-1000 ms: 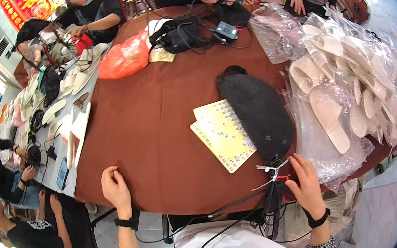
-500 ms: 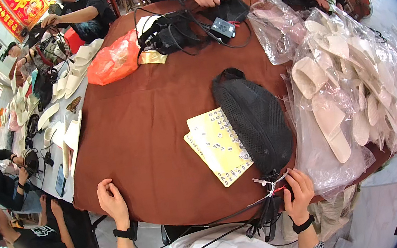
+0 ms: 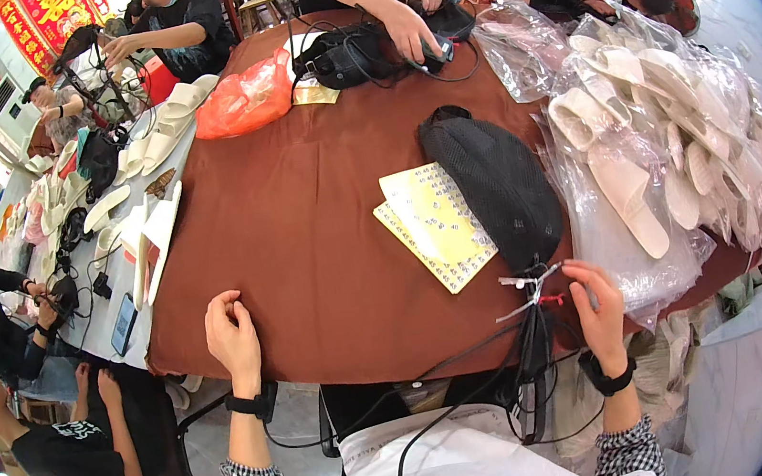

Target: Organizing and inspecting white slippers at a manufacturing station.

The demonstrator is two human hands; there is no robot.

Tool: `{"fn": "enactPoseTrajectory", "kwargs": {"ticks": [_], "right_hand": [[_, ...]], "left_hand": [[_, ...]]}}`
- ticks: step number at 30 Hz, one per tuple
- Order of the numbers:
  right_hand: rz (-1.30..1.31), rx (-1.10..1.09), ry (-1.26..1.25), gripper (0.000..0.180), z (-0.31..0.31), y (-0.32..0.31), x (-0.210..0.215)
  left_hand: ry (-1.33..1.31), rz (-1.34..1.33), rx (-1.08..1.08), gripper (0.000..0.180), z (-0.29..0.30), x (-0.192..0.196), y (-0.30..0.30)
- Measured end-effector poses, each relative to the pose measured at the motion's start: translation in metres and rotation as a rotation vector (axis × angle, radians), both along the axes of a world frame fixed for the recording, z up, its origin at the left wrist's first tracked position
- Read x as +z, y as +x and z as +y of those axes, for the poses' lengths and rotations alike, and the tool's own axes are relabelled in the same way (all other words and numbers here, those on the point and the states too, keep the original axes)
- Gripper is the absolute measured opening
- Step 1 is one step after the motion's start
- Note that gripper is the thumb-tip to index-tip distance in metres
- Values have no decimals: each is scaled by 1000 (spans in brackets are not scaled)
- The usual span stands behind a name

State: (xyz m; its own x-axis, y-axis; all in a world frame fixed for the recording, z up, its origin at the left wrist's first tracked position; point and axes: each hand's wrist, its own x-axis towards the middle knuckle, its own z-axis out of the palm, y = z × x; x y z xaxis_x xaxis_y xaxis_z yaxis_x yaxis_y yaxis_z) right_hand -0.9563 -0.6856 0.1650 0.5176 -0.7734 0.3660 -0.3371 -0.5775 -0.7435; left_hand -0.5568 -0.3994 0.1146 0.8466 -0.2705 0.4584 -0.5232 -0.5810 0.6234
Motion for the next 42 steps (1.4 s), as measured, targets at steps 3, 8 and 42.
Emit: {"fn": "enactPoseTrajectory", "kwargs": {"ticks": [3,8,42], "right_hand": [[55,92,-214,21,18,23,51],[246,403,-510,21,28,80,81],[598,-56,-815,56,-20,138,38]], "left_hand": [[-25,68,-71,16,6,5,1],[65,258,-638,21,-21,54,-48],[303,-353,-906,69,-120,2,-162]]}}
